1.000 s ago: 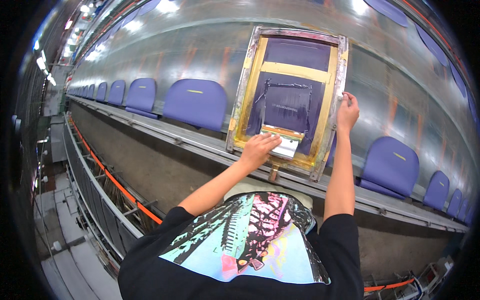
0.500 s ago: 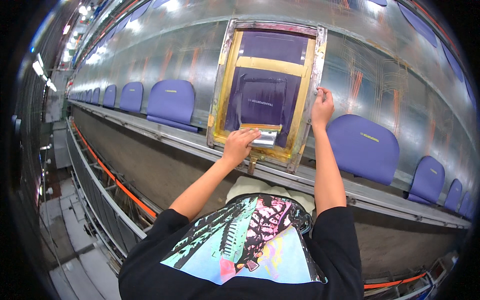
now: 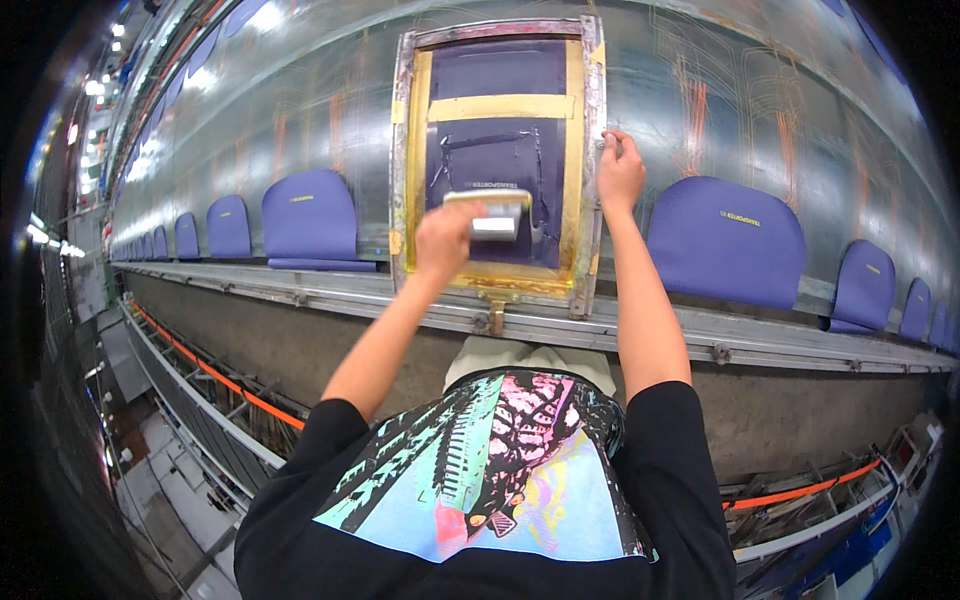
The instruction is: The person uses a squeegee to spread ink across a screen printing frame mounted on a conveyor. They repeatedly pull the squeegee to coat the screen, then move to a table to pour more ink from a container onto the screen and continue spreading it.
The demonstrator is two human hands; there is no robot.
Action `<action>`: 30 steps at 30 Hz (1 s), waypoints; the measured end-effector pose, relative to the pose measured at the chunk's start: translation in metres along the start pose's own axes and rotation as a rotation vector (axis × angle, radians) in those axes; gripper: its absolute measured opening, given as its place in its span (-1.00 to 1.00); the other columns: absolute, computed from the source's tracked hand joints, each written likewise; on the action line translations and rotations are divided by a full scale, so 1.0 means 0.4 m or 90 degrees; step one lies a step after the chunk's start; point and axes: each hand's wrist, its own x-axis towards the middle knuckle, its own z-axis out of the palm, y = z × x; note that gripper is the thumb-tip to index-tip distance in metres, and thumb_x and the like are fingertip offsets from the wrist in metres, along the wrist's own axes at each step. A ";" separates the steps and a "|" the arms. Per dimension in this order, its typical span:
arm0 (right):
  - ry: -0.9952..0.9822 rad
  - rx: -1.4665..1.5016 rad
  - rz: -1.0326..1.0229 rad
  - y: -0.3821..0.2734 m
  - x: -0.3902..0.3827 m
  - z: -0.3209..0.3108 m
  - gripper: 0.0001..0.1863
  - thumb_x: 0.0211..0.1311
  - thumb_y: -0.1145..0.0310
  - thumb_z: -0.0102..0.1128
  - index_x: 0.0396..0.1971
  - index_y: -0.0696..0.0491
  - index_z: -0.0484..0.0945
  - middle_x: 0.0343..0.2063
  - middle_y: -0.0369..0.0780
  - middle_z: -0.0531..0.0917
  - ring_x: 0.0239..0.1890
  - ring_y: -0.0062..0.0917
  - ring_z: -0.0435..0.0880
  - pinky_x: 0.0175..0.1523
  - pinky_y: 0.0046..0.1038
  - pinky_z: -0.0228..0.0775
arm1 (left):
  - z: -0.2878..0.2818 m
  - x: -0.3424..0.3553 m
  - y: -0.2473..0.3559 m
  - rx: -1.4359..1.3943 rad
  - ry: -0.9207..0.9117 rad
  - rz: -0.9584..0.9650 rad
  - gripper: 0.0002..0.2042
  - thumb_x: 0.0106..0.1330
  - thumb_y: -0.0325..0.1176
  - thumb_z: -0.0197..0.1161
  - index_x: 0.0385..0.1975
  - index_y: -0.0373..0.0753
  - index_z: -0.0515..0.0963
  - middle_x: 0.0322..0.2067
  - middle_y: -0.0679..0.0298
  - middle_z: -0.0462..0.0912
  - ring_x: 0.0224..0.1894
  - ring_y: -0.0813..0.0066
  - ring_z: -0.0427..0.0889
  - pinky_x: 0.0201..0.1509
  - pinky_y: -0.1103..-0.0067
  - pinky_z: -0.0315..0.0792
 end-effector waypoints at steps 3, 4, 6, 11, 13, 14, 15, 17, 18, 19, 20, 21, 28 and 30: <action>-0.028 -0.008 0.025 -0.023 -0.015 -0.003 -0.77 0.46 0.17 0.18 -0.12 -0.08 0.75 -0.45 -0.09 0.74 -0.39 -0.26 0.71 -0.19 -0.24 0.48 | -0.022 0.183 -0.044 -0.016 -0.039 -0.049 -0.60 0.17 -0.61 0.21 -0.08 0.02 0.76 -0.17 0.28 0.80 -0.12 0.14 0.73 -0.03 0.26 0.57; -0.034 -0.001 0.035 -0.030 -0.017 -0.004 -0.76 0.47 0.17 0.18 -0.12 -0.06 0.75 -0.49 -0.14 0.69 -0.42 -0.36 0.65 -0.22 -0.29 0.44 | -0.015 0.221 -0.053 0.003 -0.028 -0.028 -0.60 0.15 -0.62 0.21 -0.09 0.01 0.75 -0.16 0.28 0.80 -0.10 0.15 0.72 -0.02 0.26 0.55; -0.051 0.012 0.051 -0.042 -0.025 -0.010 -0.75 0.47 0.18 0.20 -0.11 -0.02 0.75 -0.56 -0.22 0.60 -0.48 -0.57 0.54 -0.27 -0.39 0.37 | -0.001 0.225 -0.048 0.046 0.014 0.004 -0.59 0.12 -0.63 0.22 -0.10 0.00 0.74 -0.13 0.28 0.79 -0.06 0.17 0.71 0.00 0.27 0.52; -0.011 0.032 0.003 -0.006 -0.006 -0.002 -0.75 0.46 0.19 0.17 -0.11 -0.03 0.73 -0.41 -0.07 0.75 -0.38 -0.26 0.71 -0.16 -0.27 0.48 | 0.063 0.010 -0.029 0.132 0.017 0.064 -0.55 0.11 -0.60 0.27 0.00 0.00 0.69 -0.06 0.33 0.76 0.05 0.30 0.69 0.15 0.24 0.46; -0.007 0.027 0.009 -0.025 -0.003 -0.008 -0.75 0.46 0.18 0.16 -0.12 -0.02 0.73 -0.39 -0.06 0.76 -0.35 -0.23 0.72 -0.14 -0.26 0.49 | 0.056 -0.062 -0.024 0.115 0.034 0.104 -0.58 0.11 -0.58 0.28 -0.04 0.00 0.70 -0.06 0.38 0.77 0.08 0.32 0.70 0.13 0.27 0.48; -0.004 0.018 0.004 -0.015 -0.003 -0.005 -0.75 0.46 0.18 0.16 -0.12 -0.02 0.73 -0.39 -0.05 0.76 -0.34 -0.22 0.73 -0.13 -0.25 0.50 | 0.044 -0.048 -0.017 0.092 0.035 0.105 -0.60 0.11 -0.59 0.28 -0.05 0.00 0.71 -0.08 0.37 0.78 0.04 0.31 0.71 0.09 0.28 0.49; 0.002 0.009 0.000 -0.005 0.003 -0.005 -0.75 0.46 0.18 0.16 -0.12 -0.02 0.73 -0.38 -0.05 0.76 -0.32 -0.21 0.74 -0.13 -0.24 0.50 | 0.034 -0.028 -0.012 0.069 0.034 0.107 -0.61 0.12 -0.59 0.27 -0.07 -0.01 0.72 -0.09 0.35 0.78 0.01 0.29 0.72 0.06 0.29 0.50; -0.026 0.004 0.029 -0.029 -0.005 -0.011 -0.75 0.46 0.18 0.16 -0.12 -0.02 0.73 -0.38 -0.05 0.76 -0.30 -0.19 0.75 -0.12 -0.23 0.51 | 0.018 0.072 -0.015 0.049 0.039 0.031 -0.62 0.12 -0.64 0.24 -0.14 0.01 0.74 -0.12 0.36 0.80 -0.09 0.27 0.75 0.03 0.33 0.54; -0.028 0.009 0.027 -0.029 -0.011 -0.010 -0.75 0.46 0.18 0.16 -0.12 -0.02 0.73 -0.38 -0.06 0.76 -0.31 -0.20 0.75 -0.12 -0.24 0.51 | 0.013 0.133 -0.024 0.031 0.072 0.028 -0.63 0.12 -0.64 0.23 -0.17 0.00 0.73 -0.12 0.37 0.80 -0.09 0.24 0.74 -0.01 0.32 0.53; -0.034 0.016 0.023 -0.030 -0.019 -0.007 -0.75 0.46 0.18 0.16 -0.12 -0.01 0.73 -0.38 -0.06 0.76 -0.32 -0.21 0.74 -0.13 -0.25 0.51 | 0.018 0.177 -0.047 0.033 0.094 0.042 -0.63 0.10 -0.65 0.23 -0.17 -0.01 0.73 -0.13 0.39 0.80 -0.11 0.24 0.74 -0.05 0.30 0.51; -0.031 0.026 0.011 -0.029 -0.023 -0.005 -0.74 0.46 0.18 0.16 -0.12 -0.01 0.73 -0.38 -0.07 0.76 -0.33 -0.23 0.74 -0.13 -0.26 0.50 | 0.024 0.218 -0.062 0.065 0.075 0.036 -0.62 0.09 -0.65 0.23 -0.17 0.00 0.73 -0.12 0.40 0.80 -0.09 0.25 0.73 -0.05 0.31 0.50; -0.032 0.034 0.001 -0.025 -0.026 -0.002 -0.74 0.46 0.18 0.16 -0.12 0.00 0.73 -0.38 -0.08 0.77 -0.34 -0.25 0.73 -0.13 -0.26 0.50 | 0.032 0.228 -0.070 0.098 0.054 0.027 -0.61 0.08 -0.65 0.23 -0.16 0.00 0.73 -0.11 0.41 0.80 -0.08 0.27 0.72 -0.06 0.31 0.49; -0.051 0.044 0.034 -0.013 -0.007 0.004 -0.75 0.46 0.19 0.18 -0.13 0.01 0.74 -0.36 -0.11 0.78 -0.33 -0.31 0.72 -0.11 -0.31 0.50 | 0.043 -0.016 -0.020 0.137 0.008 0.055 -0.58 0.08 -0.61 0.29 -0.07 0.02 0.70 -0.11 0.40 0.78 -0.04 0.30 0.71 -0.02 0.32 0.47; -0.049 0.067 0.000 0.046 0.038 0.011 -0.75 0.45 0.19 0.20 -0.13 0.00 0.75 -0.36 -0.11 0.78 -0.32 -0.32 0.73 -0.11 -0.32 0.50 | 0.034 -0.080 -0.017 0.136 0.017 0.107 -0.56 0.10 -0.56 0.34 0.01 0.00 0.69 -0.02 0.39 0.77 0.04 0.31 0.71 0.05 0.32 0.48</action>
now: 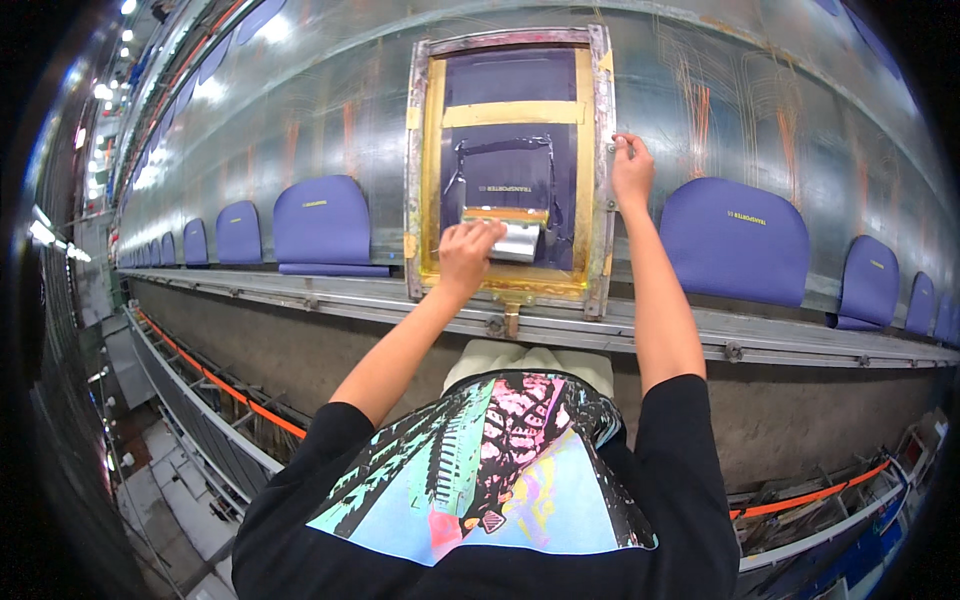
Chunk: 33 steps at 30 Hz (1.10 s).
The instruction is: The person uses a squeegee to spread ink across a screen printing frame mounted on a conveyor. They repeatedly pull the squeegee to coat the screen, then move to a table to pour more ink from a container onto the screen and continue spreading it.
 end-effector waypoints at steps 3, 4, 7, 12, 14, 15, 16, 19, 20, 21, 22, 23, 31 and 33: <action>0.021 -0.044 -0.016 -0.039 -0.001 -0.004 -0.77 0.44 0.19 0.22 -0.13 -0.05 0.77 -0.35 -0.13 0.78 -0.30 -0.35 0.73 -0.08 -0.32 0.51 | -0.027 -0.081 0.020 -0.049 0.003 0.004 -0.55 0.11 -0.55 0.34 0.04 -0.01 0.69 0.06 0.39 0.76 0.11 0.30 0.70 0.08 0.33 0.49; 0.036 -0.062 -0.013 -0.074 0.007 -0.011 -0.77 0.44 0.18 0.22 -0.13 -0.06 0.77 -0.35 -0.14 0.78 -0.30 -0.35 0.72 -0.09 -0.32 0.51 | -0.038 -0.100 0.018 -0.086 -0.025 -0.014 -0.51 0.11 -0.53 0.35 0.11 -0.01 0.67 0.15 0.37 0.72 0.14 0.25 0.69 0.17 0.30 0.50; 0.044 -0.080 -0.008 -0.170 -0.046 -0.014 -0.77 0.45 0.18 0.21 -0.13 -0.06 0.77 -0.36 -0.16 0.78 -0.34 -0.38 0.70 -0.13 -0.31 0.49 | -0.072 -0.129 0.023 -0.124 -0.047 -0.013 -0.44 0.09 -0.54 0.36 0.17 -0.02 0.63 0.18 0.36 0.69 0.18 0.19 0.67 0.28 0.26 0.48; 0.058 0.010 -0.100 -0.120 -0.054 -0.025 -0.76 0.47 0.19 0.19 -0.12 -0.02 0.75 -0.58 -0.23 0.64 -0.51 -0.50 0.54 -0.30 -0.34 0.38 | -0.066 -0.110 0.115 -0.123 -0.039 -0.090 -0.45 0.12 -0.55 0.32 0.18 -0.03 0.62 0.21 0.34 0.67 0.21 0.22 0.65 0.27 0.26 0.51; 0.039 0.022 -0.079 -0.120 -0.072 -0.028 -0.77 0.48 0.20 0.18 -0.13 -0.02 0.74 -0.61 -0.25 0.60 -0.54 -0.52 0.50 -0.32 -0.36 0.35 | -0.056 -0.115 0.124 -0.102 -0.029 -0.097 -0.47 0.12 -0.56 0.32 0.16 -0.02 0.63 0.21 0.35 0.67 0.21 0.22 0.65 0.24 0.26 0.52; 0.031 0.029 -0.066 -0.120 -0.080 -0.029 -0.77 0.48 0.20 0.18 -0.13 -0.02 0.74 -0.63 -0.26 0.58 -0.55 -0.53 0.48 -0.33 -0.36 0.34 | -0.051 -0.120 0.123 -0.092 -0.025 -0.099 -0.48 0.12 -0.56 0.32 0.15 -0.01 0.64 0.20 0.36 0.67 0.20 0.22 0.66 0.23 0.27 0.52; 0.024 0.052 -0.088 -0.113 -0.072 -0.024 -0.77 0.48 0.22 0.17 -0.14 0.00 0.74 -0.63 -0.27 0.58 -0.55 -0.55 0.46 -0.36 -0.35 0.31 | -0.049 -0.111 0.124 -0.093 -0.022 -0.103 -0.48 0.13 -0.57 0.31 0.14 0.00 0.65 0.20 0.38 0.68 0.21 0.23 0.65 0.21 0.28 0.52; 0.021 0.028 -0.073 -0.077 -0.086 -0.029 -0.77 0.48 0.23 0.16 -0.14 0.01 0.73 -0.64 -0.27 0.57 -0.57 -0.57 0.45 -0.38 -0.36 0.29 | -0.061 -0.114 0.131 -0.075 -0.060 -0.113 -0.48 0.13 -0.58 0.31 0.14 0.01 0.65 0.19 0.38 0.69 0.21 0.22 0.65 0.22 0.27 0.51; 0.018 0.047 -0.046 -0.071 -0.086 -0.034 -0.78 0.48 0.24 0.16 -0.14 0.00 0.73 -0.63 -0.27 0.58 -0.57 -0.58 0.43 -0.38 -0.37 0.28 | -0.054 -0.110 0.131 -0.077 -0.062 -0.108 -0.47 0.13 -0.59 0.30 0.15 0.00 0.65 0.19 0.39 0.69 0.21 0.23 0.64 0.22 0.27 0.50; 0.023 0.047 -0.046 -0.067 -0.081 -0.039 -0.78 0.48 0.24 0.16 -0.14 0.00 0.73 -0.62 -0.26 0.59 -0.57 -0.57 0.44 -0.37 -0.37 0.29 | -0.047 -0.107 0.134 -0.079 -0.057 -0.107 -0.47 0.13 -0.59 0.30 0.15 0.00 0.65 0.19 0.38 0.69 0.22 0.22 0.64 0.24 0.27 0.50; 0.032 0.051 -0.048 -0.071 -0.072 -0.038 -0.78 0.48 0.24 0.16 -0.14 -0.01 0.73 -0.61 -0.26 0.60 -0.56 -0.56 0.46 -0.36 -0.37 0.30 | -0.045 -0.100 0.129 -0.078 -0.050 -0.101 -0.47 0.14 -0.59 0.30 0.15 -0.01 0.65 0.19 0.38 0.68 0.23 0.22 0.64 0.26 0.26 0.49; 0.041 0.057 -0.050 -0.074 -0.067 -0.038 -0.79 0.47 0.24 0.16 -0.14 -0.02 0.73 -0.60 -0.25 0.60 -0.56 -0.55 0.47 -0.35 -0.36 0.31 | -0.045 -0.095 0.122 -0.075 -0.042 -0.095 -0.47 0.14 -0.59 0.30 0.15 -0.01 0.65 0.19 0.38 0.68 0.23 0.21 0.63 0.27 0.25 0.49; 0.056 0.008 -0.032 -0.056 -0.060 -0.023 -0.77 0.47 0.18 0.17 -0.12 -0.05 0.74 -0.51 -0.16 0.69 -0.44 -0.37 0.64 -0.20 -0.28 0.45 | -0.072 -0.187 0.124 -0.102 -0.059 -0.069 -0.51 0.17 -0.60 0.29 0.12 -0.02 0.66 0.20 0.37 0.68 0.29 0.19 0.60 0.34 0.18 0.47; 0.080 0.007 -0.050 -0.047 -0.054 -0.022 -0.77 0.47 0.18 0.17 -0.12 -0.05 0.74 -0.50 -0.15 0.70 -0.42 -0.34 0.67 -0.19 -0.28 0.46 | -0.077 -0.207 0.116 -0.093 -0.085 -0.037 -0.52 0.16 -0.60 0.29 0.11 -0.02 0.67 0.20 0.37 0.68 0.28 0.18 0.60 0.34 0.18 0.47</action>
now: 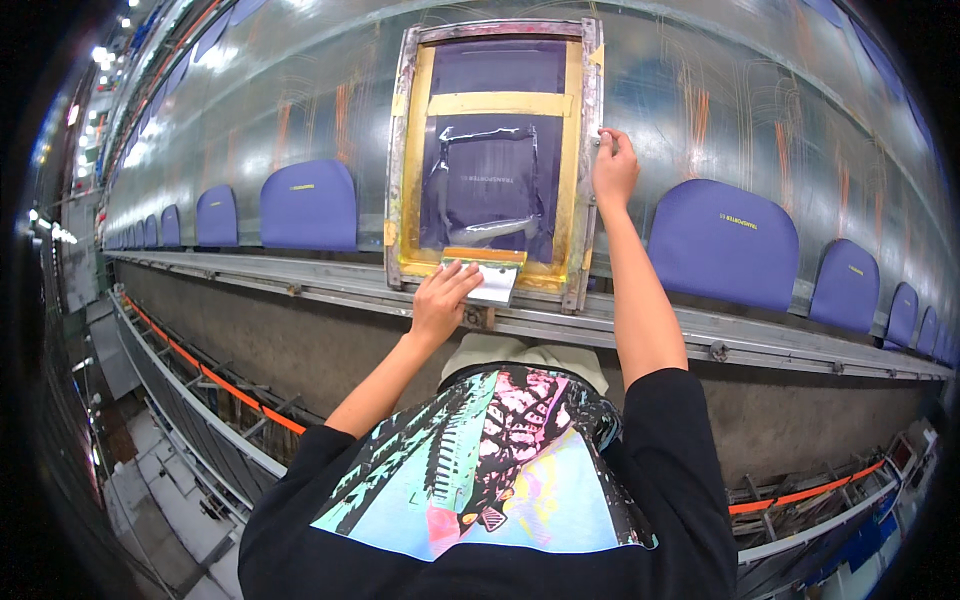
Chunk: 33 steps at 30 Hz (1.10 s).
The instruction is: The person uses a squeegee to spread ink across a screen printing frame mounted on a conveyor. They repeatedly pull the squeegee to coat the screen, then move to a table to pour more ink from a container onto the screen and continue spreading it.
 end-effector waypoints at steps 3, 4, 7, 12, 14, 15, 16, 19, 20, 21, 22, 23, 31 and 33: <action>-0.039 -0.043 0.061 -0.032 -0.011 -0.003 -0.76 0.47 0.18 0.18 -0.12 -0.04 0.74 -0.49 -0.14 0.71 -0.41 -0.32 0.69 -0.18 -0.27 0.47 | 0.009 0.024 -0.025 0.046 0.014 0.013 -0.50 0.14 -0.63 0.28 0.09 0.01 0.68 0.19 0.37 0.69 0.25 0.21 0.64 0.31 0.18 0.48; -0.035 -0.035 0.056 -0.033 -0.008 0.000 -0.76 0.46 0.18 0.18 -0.12 -0.04 0.74 -0.48 -0.14 0.72 -0.41 -0.31 0.69 -0.18 -0.27 0.48 | 0.018 0.055 -0.040 0.058 0.027 0.022 -0.50 0.14 -0.63 0.28 0.09 0.02 0.68 0.19 0.37 0.69 0.24 0.22 0.65 0.31 0.18 0.49; -0.025 -0.026 0.049 -0.016 -0.005 0.002 -0.76 0.46 0.18 0.18 -0.13 -0.03 0.74 -0.47 -0.12 0.73 -0.40 -0.30 0.71 -0.18 -0.26 0.48 | -0.026 0.278 -0.082 0.009 0.083 -0.005 -0.58 0.14 -0.66 0.24 -0.07 0.00 0.72 -0.11 0.31 0.80 -0.09 0.24 0.77 0.04 0.30 0.59; -0.038 -0.009 0.036 -0.008 -0.007 0.013 -0.75 0.46 0.19 0.18 -0.14 0.00 0.74 -0.47 -0.11 0.73 -0.41 -0.29 0.71 -0.18 -0.27 0.49 | -0.062 0.506 -0.147 0.003 0.121 -0.013 -0.60 0.12 -0.63 0.26 -0.10 0.00 0.74 -0.18 0.32 0.79 -0.15 0.22 0.73 -0.06 0.31 0.56; -0.040 -0.001 0.042 -0.007 -0.006 0.011 -0.76 0.46 0.19 0.18 -0.14 0.00 0.74 -0.46 -0.11 0.74 -0.40 -0.29 0.71 -0.17 -0.27 0.49 | -0.024 0.477 -0.136 0.032 0.139 -0.010 -0.62 0.13 -0.63 0.25 -0.10 -0.02 0.72 -0.18 0.31 0.79 -0.13 0.23 0.72 -0.01 0.30 0.52; -0.044 0.002 0.045 -0.007 -0.009 0.010 -0.76 0.46 0.19 0.18 -0.14 0.00 0.74 -0.45 -0.10 0.74 -0.39 -0.28 0.72 -0.17 -0.28 0.49 | -0.001 0.444 -0.127 0.047 0.148 -0.012 -0.63 0.13 -0.63 0.24 -0.11 -0.03 0.72 -0.19 0.31 0.78 -0.12 0.23 0.72 0.01 0.30 0.50; -0.048 -0.012 0.062 -0.009 -0.007 0.005 -0.76 0.46 0.19 0.18 -0.13 0.00 0.74 -0.44 -0.10 0.74 -0.38 -0.28 0.72 -0.16 -0.27 0.49 | 0.020 0.401 -0.119 0.054 0.156 0.006 -0.62 0.14 -0.63 0.23 -0.10 -0.02 0.71 -0.23 0.31 0.76 -0.13 0.25 0.71 0.03 0.30 0.48; -0.049 -0.031 0.092 -0.022 0.001 -0.005 -0.75 0.46 0.18 0.18 -0.13 -0.01 0.74 -0.41 -0.10 0.75 -0.34 -0.26 0.73 -0.13 -0.26 0.50 | 0.053 0.261 -0.090 0.069 0.162 0.038 -0.64 0.18 -0.59 0.24 -0.08 -0.01 0.71 -0.16 0.33 0.78 0.02 0.26 0.72 0.16 0.24 0.50; -0.039 -0.030 0.085 -0.017 0.004 -0.004 -0.75 0.46 0.18 0.18 -0.14 -0.01 0.74 -0.40 -0.09 0.76 -0.33 -0.25 0.73 -0.12 -0.25 0.50 | 0.042 0.236 -0.078 0.070 0.142 0.043 -0.64 0.18 -0.59 0.24 -0.09 0.00 0.71 -0.12 0.34 0.79 0.05 0.28 0.72 0.17 0.24 0.50; -0.027 -0.029 0.078 -0.011 0.010 -0.002 -0.75 0.46 0.18 0.17 -0.14 -0.01 0.74 -0.39 -0.09 0.76 -0.32 -0.24 0.73 -0.11 -0.25 0.49 | 0.035 0.239 -0.081 0.050 0.140 0.044 -0.63 0.17 -0.61 0.24 -0.10 0.00 0.73 -0.11 0.36 0.79 0.03 0.28 0.72 0.16 0.26 0.51; -0.029 -0.026 0.079 -0.019 0.013 0.000 -0.75 0.46 0.17 0.17 -0.14 -0.02 0.74 -0.39 -0.09 0.76 -0.32 -0.23 0.73 -0.11 -0.24 0.49 | 0.022 0.246 -0.078 0.033 0.140 0.039 -0.61 0.15 -0.64 0.24 -0.11 0.01 0.75 -0.11 0.38 0.80 0.01 0.28 0.73 0.15 0.27 0.52; -0.037 -0.029 0.083 -0.022 0.003 0.000 -0.75 0.46 0.17 0.17 -0.14 -0.02 0.74 -0.39 -0.09 0.76 -0.31 -0.23 0.73 -0.10 -0.24 0.49 | 0.017 0.270 -0.090 0.034 0.155 0.020 -0.62 0.15 -0.65 0.23 -0.13 0.00 0.75 -0.12 0.37 0.80 -0.02 0.27 0.73 0.14 0.28 0.53; -0.048 -0.003 0.069 0.003 -0.006 0.012 -0.75 0.46 0.16 0.19 -0.13 -0.03 0.74 -0.38 -0.10 0.76 -0.32 -0.29 0.71 -0.10 -0.26 0.49 | 0.021 0.428 -0.136 0.076 0.175 -0.020 -0.62 0.12 -0.65 0.23 -0.15 -0.01 0.73 -0.19 0.39 0.79 -0.08 0.28 0.71 0.01 0.33 0.50; -0.034 0.012 0.079 0.015 0.005 0.014 -0.76 0.45 0.17 0.20 -0.13 -0.03 0.75 -0.37 -0.11 0.76 -0.32 -0.31 0.70 -0.10 -0.27 0.50 | 0.040 0.345 -0.111 0.086 0.146 -0.015 -0.62 0.14 -0.64 0.23 -0.13 0.01 0.72 -0.20 0.40 0.78 -0.09 0.27 0.71 0.00 0.30 0.50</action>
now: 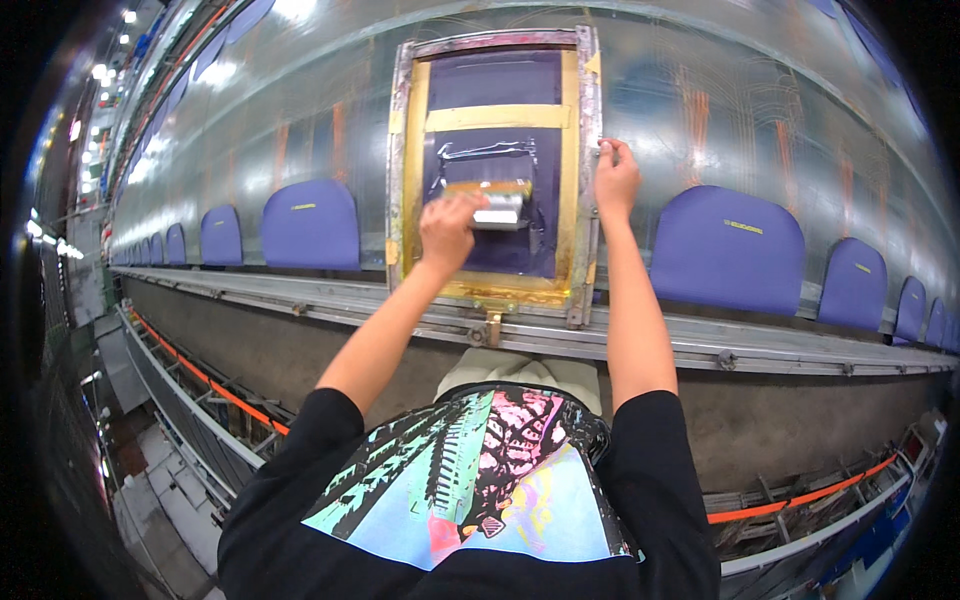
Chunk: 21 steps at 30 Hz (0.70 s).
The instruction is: The person uses a squeegee to spread ink across a screen printing frame mounted on a conveyor. They repeatedly pull the squeegee to coat the screen, then move to a table to pour more ink from a container onto the screen and continue spreading it.
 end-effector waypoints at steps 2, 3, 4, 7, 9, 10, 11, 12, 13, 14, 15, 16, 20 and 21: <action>0.009 -0.005 -0.021 0.008 0.009 0.004 -0.77 0.44 0.17 0.22 -0.14 -0.04 0.75 -0.38 -0.11 0.76 -0.32 -0.34 0.70 -0.11 -0.28 0.50 | -0.026 -0.081 0.019 -0.001 0.003 0.035 -0.63 0.16 -0.62 0.25 -0.09 0.01 0.71 -0.16 0.39 0.77 -0.08 0.27 0.71 0.02 0.29 0.51; 0.014 -0.007 -0.036 0.015 0.021 0.004 -0.77 0.44 0.17 0.22 -0.14 -0.04 0.76 -0.38 -0.11 0.76 -0.32 -0.35 0.71 -0.12 -0.28 0.50 | -0.040 -0.108 0.027 -0.007 0.012 0.051 -0.63 0.17 -0.60 0.27 -0.08 0.01 0.71 -0.12 0.39 0.77 -0.06 0.27 0.72 0.04 0.29 0.51; 0.016 -0.019 -0.058 0.025 0.036 0.005 -0.77 0.43 0.17 0.23 -0.14 -0.05 0.77 -0.39 -0.11 0.76 -0.31 -0.36 0.71 -0.13 -0.30 0.50 | -0.038 -0.139 0.014 -0.017 0.001 0.070 -0.64 0.18 -0.55 0.29 -0.04 -0.01 0.71 0.01 0.38 0.76 0.02 0.28 0.71 0.09 0.28 0.52; 0.017 -0.057 -0.053 -0.040 0.017 -0.001 -0.77 0.43 0.16 0.23 -0.13 -0.07 0.77 -0.39 -0.12 0.76 -0.31 -0.37 0.71 -0.11 -0.31 0.50 | -0.079 -0.197 0.000 -0.038 -0.028 0.064 -0.62 0.18 -0.54 0.29 0.00 -0.03 0.70 0.10 0.38 0.74 0.11 0.28 0.69 0.19 0.27 0.51; 0.007 -0.064 -0.031 -0.122 -0.003 0.012 -0.77 0.43 0.15 0.23 -0.12 -0.08 0.78 -0.38 -0.13 0.77 -0.31 -0.39 0.71 -0.11 -0.31 0.50 | -0.115 -0.251 -0.023 -0.084 -0.053 0.036 -0.56 0.17 -0.57 0.27 0.08 -0.05 0.68 0.16 0.38 0.71 0.20 0.24 0.65 0.32 0.24 0.46; 0.008 -0.065 -0.018 -0.144 -0.013 0.025 -0.76 0.43 0.15 0.23 -0.12 -0.09 0.78 -0.38 -0.14 0.77 -0.31 -0.40 0.71 -0.11 -0.31 0.50 | -0.133 -0.256 -0.037 -0.094 -0.059 0.035 -0.54 0.17 -0.58 0.27 0.09 -0.05 0.67 0.17 0.38 0.70 0.23 0.24 0.64 0.34 0.24 0.44; 0.019 -0.062 -0.045 -0.159 -0.038 0.049 -0.76 0.43 0.15 0.23 -0.12 -0.09 0.78 -0.40 -0.15 0.76 -0.34 -0.42 0.69 -0.14 -0.32 0.49 | -0.147 -0.267 -0.059 -0.104 -0.065 0.033 -0.53 0.17 -0.59 0.27 0.11 -0.04 0.66 0.19 0.37 0.69 0.25 0.23 0.63 0.37 0.24 0.43; 0.029 -0.060 -0.071 -0.174 -0.069 0.077 -0.76 0.43 0.15 0.23 -0.12 -0.09 0.78 -0.41 -0.17 0.75 -0.37 -0.43 0.67 -0.16 -0.32 0.48 | -0.158 -0.290 -0.085 -0.124 -0.071 0.025 -0.49 0.15 -0.59 0.28 0.14 -0.02 0.65 0.21 0.36 0.67 0.28 0.22 0.60 0.39 0.23 0.42; 0.048 -0.051 -0.096 -0.197 -0.089 0.120 -0.76 0.43 0.15 0.23 -0.12 -0.09 0.78 -0.43 -0.18 0.75 -0.40 -0.45 0.65 -0.19 -0.32 0.47 | -0.189 -0.294 -0.134 -0.120 -0.076 0.022 -0.48 0.14 -0.59 0.29 0.14 -0.01 0.65 0.21 0.36 0.67 0.28 0.22 0.60 0.39 0.24 0.42; 0.062 -0.016 -0.148 -0.218 -0.115 0.179 -0.77 0.45 0.17 0.21 -0.14 -0.07 0.78 -0.47 -0.22 0.72 -0.43 -0.46 0.62 -0.22 -0.34 0.45 | -0.220 -0.298 -0.187 -0.116 -0.081 0.020 -0.48 0.14 -0.58 0.30 0.15 -0.01 0.65 0.21 0.37 0.68 0.29 0.23 0.59 0.39 0.24 0.42; 0.037 -0.002 -0.132 -0.239 -0.143 0.244 -0.77 0.45 0.17 0.21 -0.15 -0.07 0.77 -0.47 -0.22 0.72 -0.42 -0.46 0.63 -0.20 -0.34 0.45 | -0.251 -0.299 -0.244 -0.113 -0.085 0.017 -0.48 0.13 -0.58 0.31 0.15 0.00 0.65 0.21 0.37 0.68 0.29 0.23 0.59 0.39 0.25 0.42; 0.017 0.017 -0.115 -0.267 -0.190 0.326 -0.78 0.46 0.18 0.21 -0.15 -0.06 0.77 -0.46 -0.22 0.72 -0.41 -0.46 0.64 -0.19 -0.35 0.46 | -0.282 -0.310 -0.330 -0.104 -0.084 0.014 -0.47 0.12 -0.58 0.31 0.14 0.00 0.66 0.20 0.38 0.68 0.29 0.23 0.59 0.38 0.25 0.43; 0.006 0.041 -0.146 -0.339 -0.393 0.643 -0.78 0.48 0.22 0.18 -0.15 -0.02 0.75 -0.48 -0.21 0.69 -0.46 -0.52 0.59 -0.23 -0.36 0.42 | -0.404 -0.402 -0.658 -0.083 -0.090 -0.007 -0.45 0.07 -0.61 0.31 0.12 0.00 0.67 0.19 0.41 0.69 0.26 0.23 0.61 0.32 0.26 0.46; 0.013 0.050 -0.160 -0.354 -0.423 0.712 -0.78 0.48 0.22 0.18 -0.15 -0.02 0.74 -0.48 -0.22 0.68 -0.48 -0.52 0.57 -0.24 -0.36 0.41 | -0.435 -0.404 -0.734 -0.077 -0.087 -0.004 -0.44 0.05 -0.62 0.31 0.12 0.00 0.68 0.19 0.42 0.69 0.25 0.23 0.62 0.30 0.27 0.47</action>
